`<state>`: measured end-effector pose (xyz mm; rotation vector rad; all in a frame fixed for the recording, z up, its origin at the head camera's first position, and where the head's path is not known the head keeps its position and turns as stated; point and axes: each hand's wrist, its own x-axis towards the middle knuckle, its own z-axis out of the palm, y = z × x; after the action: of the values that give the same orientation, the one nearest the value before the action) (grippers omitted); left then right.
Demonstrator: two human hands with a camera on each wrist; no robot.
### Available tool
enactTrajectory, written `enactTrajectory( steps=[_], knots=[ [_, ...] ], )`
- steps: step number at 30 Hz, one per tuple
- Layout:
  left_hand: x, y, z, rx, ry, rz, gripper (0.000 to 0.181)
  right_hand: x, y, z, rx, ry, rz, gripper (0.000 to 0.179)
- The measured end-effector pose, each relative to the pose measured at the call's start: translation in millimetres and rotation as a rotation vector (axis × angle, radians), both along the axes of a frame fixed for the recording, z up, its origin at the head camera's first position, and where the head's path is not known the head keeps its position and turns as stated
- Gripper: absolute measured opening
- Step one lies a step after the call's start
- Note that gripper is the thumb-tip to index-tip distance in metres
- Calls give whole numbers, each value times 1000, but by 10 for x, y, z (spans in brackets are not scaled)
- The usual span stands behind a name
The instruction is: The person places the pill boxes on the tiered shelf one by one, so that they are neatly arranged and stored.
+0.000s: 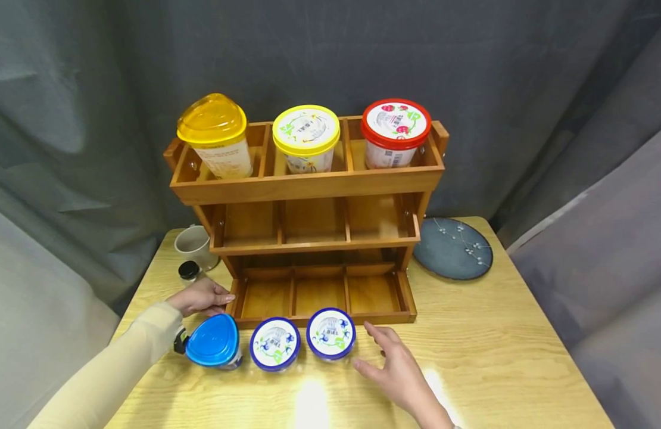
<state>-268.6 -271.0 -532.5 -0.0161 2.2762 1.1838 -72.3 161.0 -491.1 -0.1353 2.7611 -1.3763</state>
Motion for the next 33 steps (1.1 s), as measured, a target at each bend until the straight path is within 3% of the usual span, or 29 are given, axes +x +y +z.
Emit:
enactTrajectory(
  steps=[17, 23, 33],
  knots=[
    [24, -10, -8, -2, 23, 24, 35, -185, -210, -261, 19, -9, 45, 109],
    [26, -25, -10, 8, 30, 22, 35, -245, -299, -269, 90, 12, 44, 111],
    [55, -9, 11, 16, 43, 10, 34, -295, -384, -314, 89, -10, 30, 109]
  ],
)
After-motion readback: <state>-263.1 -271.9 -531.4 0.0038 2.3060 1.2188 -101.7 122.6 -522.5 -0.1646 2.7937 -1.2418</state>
